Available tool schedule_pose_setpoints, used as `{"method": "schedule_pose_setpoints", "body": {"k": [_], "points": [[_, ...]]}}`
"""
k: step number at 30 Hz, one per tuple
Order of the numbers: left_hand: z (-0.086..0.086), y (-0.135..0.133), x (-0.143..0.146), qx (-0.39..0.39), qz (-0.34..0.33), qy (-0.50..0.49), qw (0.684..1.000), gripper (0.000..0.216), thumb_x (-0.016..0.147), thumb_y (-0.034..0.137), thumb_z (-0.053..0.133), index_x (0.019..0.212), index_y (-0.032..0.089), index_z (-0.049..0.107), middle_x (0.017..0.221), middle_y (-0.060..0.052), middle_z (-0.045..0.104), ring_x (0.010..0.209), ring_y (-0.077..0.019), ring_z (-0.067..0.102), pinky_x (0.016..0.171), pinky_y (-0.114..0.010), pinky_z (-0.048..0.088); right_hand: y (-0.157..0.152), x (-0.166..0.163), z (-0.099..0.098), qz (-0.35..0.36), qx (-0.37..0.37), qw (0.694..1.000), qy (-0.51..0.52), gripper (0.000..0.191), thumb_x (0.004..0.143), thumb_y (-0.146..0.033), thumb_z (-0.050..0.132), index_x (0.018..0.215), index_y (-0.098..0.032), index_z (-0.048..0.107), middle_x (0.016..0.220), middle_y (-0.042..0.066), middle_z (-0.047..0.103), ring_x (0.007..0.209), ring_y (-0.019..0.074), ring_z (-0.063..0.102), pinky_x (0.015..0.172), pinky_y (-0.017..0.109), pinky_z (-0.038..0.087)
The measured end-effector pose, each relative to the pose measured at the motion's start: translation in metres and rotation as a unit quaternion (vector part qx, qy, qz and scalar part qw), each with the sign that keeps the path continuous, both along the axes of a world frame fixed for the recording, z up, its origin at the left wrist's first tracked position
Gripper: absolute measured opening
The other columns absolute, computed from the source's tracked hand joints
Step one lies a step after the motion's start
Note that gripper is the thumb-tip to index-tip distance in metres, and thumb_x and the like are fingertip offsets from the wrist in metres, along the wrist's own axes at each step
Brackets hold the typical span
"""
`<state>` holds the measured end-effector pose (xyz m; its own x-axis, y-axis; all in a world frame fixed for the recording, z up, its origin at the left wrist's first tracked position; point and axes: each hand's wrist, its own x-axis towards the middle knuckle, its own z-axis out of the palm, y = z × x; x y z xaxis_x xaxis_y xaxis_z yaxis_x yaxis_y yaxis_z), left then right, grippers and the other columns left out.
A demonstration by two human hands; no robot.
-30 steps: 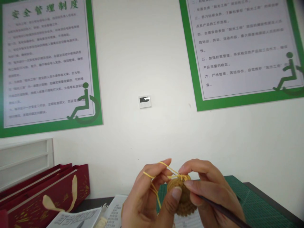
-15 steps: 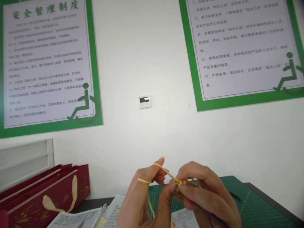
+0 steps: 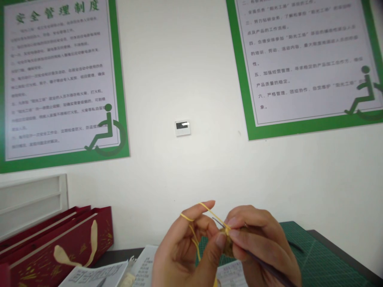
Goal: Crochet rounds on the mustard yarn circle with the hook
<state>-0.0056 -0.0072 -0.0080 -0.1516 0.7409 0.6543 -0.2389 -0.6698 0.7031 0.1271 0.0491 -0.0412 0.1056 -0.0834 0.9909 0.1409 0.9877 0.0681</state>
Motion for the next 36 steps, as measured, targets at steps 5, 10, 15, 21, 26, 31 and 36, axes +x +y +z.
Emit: {"method": "schedule_pose_setpoints", "body": {"k": [5,10,15,21,26,31,36], "points": [[0.001,0.009,-0.004,-0.057,-0.086,-0.018,0.995,0.037,0.074,0.022,0.093,0.110,0.025,0.082,0.076,0.000,0.073,0.070,-0.0140,0.067,0.069,-0.024,0.056,-0.005,-0.011,0.016,0.006,0.043,0.997,0.070,0.014,0.100,-0.015,0.061,0.104,-0.021,0.072,0.091,0.004,0.067,0.079,0.0187,0.071,0.063,0.033,0.064],[0.004,0.008,-0.001,-0.120,-0.173,-0.065,0.976,0.049,0.067,0.019,0.098,0.113,0.025,0.081,0.080,-0.003,0.079,0.073,-0.0140,0.071,0.069,-0.023,0.056,-0.005,-0.017,0.017,0.049,0.009,0.994,0.093,0.009,0.100,-0.020,0.062,0.097,-0.022,0.071,0.087,0.003,0.066,0.078,0.0188,0.069,0.063,0.034,0.062],[0.005,0.005,0.001,-0.113,-0.170,-0.106,0.973,0.048,0.063,0.015,0.099,0.108,0.023,0.082,0.075,-0.001,0.077,0.068,-0.0140,0.069,0.068,-0.025,0.057,-0.005,-0.015,0.017,0.070,-0.017,0.994,0.076,0.009,0.102,-0.024,0.060,0.097,-0.023,0.067,0.094,0.005,0.073,0.088,0.0205,0.070,0.072,0.035,0.062],[0.005,0.007,-0.001,-0.125,-0.174,-0.103,0.971,0.049,0.064,0.015,0.098,0.110,0.022,0.083,0.074,-0.002,0.075,0.068,-0.0133,0.068,0.066,-0.023,0.053,-0.005,-0.007,0.025,0.096,0.006,0.995,0.007,0.005,0.101,-0.020,0.060,0.099,-0.022,0.063,0.078,0.002,0.077,0.083,0.0203,0.065,0.077,0.038,0.056],[0.003,0.008,-0.003,-0.136,-0.197,-0.105,0.965,0.050,0.064,0.014,0.098,0.111,0.022,0.084,0.073,-0.003,0.075,0.068,-0.0142,0.069,0.066,-0.023,0.052,-0.001,-0.009,0.025,0.118,0.021,0.993,0.019,0.004,0.100,-0.021,0.061,0.097,-0.022,0.063,0.078,0.000,0.074,0.078,0.0186,0.062,0.076,0.039,0.053],[0.002,0.007,-0.003,-0.162,-0.195,-0.124,0.959,0.053,0.064,0.016,0.099,0.115,0.019,0.083,0.076,-0.004,0.075,0.068,-0.0139,0.068,0.067,-0.025,0.053,0.004,-0.010,0.018,0.009,0.087,0.995,0.049,0.014,0.101,-0.015,0.060,0.089,-0.021,0.064,0.086,-0.002,0.075,0.079,0.0144,0.063,0.076,0.037,0.055],[0.003,0.007,0.003,-0.108,-0.128,-0.130,0.977,0.054,0.066,0.016,0.098,0.116,0.022,0.080,0.071,-0.002,0.075,0.067,-0.0130,0.067,0.065,-0.023,0.053,0.004,-0.016,0.009,-0.168,0.140,0.972,0.091,0.017,0.092,-0.001,0.065,0.090,-0.017,0.067,0.099,0.001,0.076,0.088,0.0158,0.067,0.077,0.037,0.054]]}}
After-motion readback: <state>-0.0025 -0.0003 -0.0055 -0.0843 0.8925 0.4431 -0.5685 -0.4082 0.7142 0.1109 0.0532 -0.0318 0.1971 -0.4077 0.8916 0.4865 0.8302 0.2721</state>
